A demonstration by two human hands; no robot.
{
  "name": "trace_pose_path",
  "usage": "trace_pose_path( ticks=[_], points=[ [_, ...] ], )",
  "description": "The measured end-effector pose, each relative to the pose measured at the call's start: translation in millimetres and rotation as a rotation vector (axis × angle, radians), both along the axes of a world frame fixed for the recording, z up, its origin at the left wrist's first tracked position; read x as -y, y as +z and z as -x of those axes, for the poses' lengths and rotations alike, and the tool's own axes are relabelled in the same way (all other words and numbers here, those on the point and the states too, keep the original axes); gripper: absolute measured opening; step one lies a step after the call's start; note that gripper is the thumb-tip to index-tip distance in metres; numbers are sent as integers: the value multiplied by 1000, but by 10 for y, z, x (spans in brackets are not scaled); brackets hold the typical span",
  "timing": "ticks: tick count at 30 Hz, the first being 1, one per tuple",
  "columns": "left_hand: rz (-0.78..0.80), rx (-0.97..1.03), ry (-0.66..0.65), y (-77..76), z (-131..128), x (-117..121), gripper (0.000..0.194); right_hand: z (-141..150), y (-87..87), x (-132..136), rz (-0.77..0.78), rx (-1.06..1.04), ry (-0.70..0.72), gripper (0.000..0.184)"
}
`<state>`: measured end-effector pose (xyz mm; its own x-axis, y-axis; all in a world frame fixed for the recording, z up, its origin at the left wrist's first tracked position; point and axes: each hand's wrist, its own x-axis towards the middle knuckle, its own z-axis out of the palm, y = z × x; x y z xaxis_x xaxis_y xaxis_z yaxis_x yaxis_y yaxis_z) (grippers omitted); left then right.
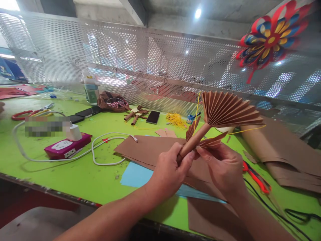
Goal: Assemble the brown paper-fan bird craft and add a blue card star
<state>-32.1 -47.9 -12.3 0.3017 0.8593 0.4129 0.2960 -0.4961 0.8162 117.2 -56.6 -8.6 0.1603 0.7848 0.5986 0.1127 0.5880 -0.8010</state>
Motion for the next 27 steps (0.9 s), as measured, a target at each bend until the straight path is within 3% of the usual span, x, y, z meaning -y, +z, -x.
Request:
trace_pose_path(
  ticks=[14, 27],
  points=[
    [-24, 7, -2, 14, 0, 19, 32, 9, 29, 12, -23, 41, -1, 5],
    [-3, -28, 25, -26, -3, -31, 22, 30, -25, 16, 39, -53, 103, 3]
  ],
)
